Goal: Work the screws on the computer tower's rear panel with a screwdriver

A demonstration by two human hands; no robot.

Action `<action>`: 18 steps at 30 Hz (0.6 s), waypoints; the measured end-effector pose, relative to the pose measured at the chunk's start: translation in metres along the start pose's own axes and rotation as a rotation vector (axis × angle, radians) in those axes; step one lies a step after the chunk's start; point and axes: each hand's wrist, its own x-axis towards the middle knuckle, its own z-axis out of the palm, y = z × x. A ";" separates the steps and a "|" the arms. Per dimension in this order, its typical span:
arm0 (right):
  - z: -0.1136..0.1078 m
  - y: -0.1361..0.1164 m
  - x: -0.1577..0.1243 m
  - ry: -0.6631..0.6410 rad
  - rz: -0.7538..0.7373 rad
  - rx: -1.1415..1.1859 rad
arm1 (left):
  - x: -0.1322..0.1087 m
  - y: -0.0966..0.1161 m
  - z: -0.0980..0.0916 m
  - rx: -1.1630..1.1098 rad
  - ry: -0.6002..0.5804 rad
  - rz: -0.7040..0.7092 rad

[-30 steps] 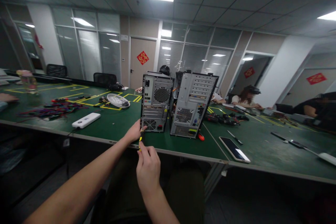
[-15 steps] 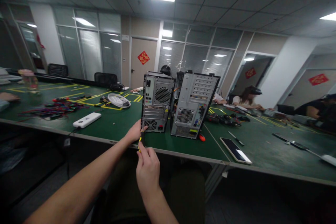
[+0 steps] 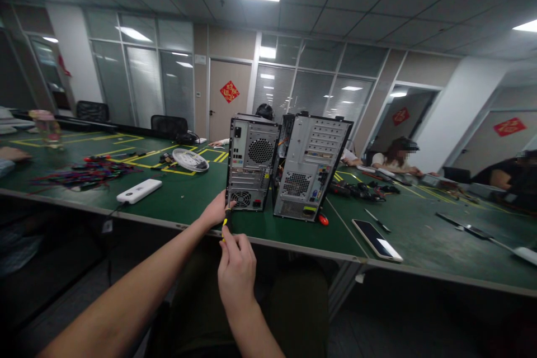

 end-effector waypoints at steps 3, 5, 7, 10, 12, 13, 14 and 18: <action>0.000 -0.001 0.001 0.003 0.021 0.011 | 0.000 0.000 -0.001 0.000 -0.007 0.007; 0.001 -0.001 0.002 0.005 0.068 0.057 | -0.001 0.001 -0.002 -0.001 -0.003 0.009; 0.004 0.000 0.002 -0.001 0.125 0.090 | -0.001 0.002 -0.003 0.000 -0.003 0.010; 0.005 0.002 0.001 0.000 0.113 0.090 | -0.001 0.002 -0.003 0.003 -0.009 0.004; 0.005 0.002 0.000 0.004 0.056 0.063 | -0.001 0.003 -0.004 -0.001 -0.013 0.008; 0.004 0.002 0.000 0.002 0.033 0.044 | -0.001 0.003 -0.004 -0.003 -0.013 0.011; 0.003 0.001 0.000 -0.001 0.022 0.024 | -0.001 0.003 -0.004 -0.004 -0.013 0.015; 0.000 0.000 0.001 0.003 0.029 0.009 | -0.001 0.004 -0.004 -0.004 -0.007 0.015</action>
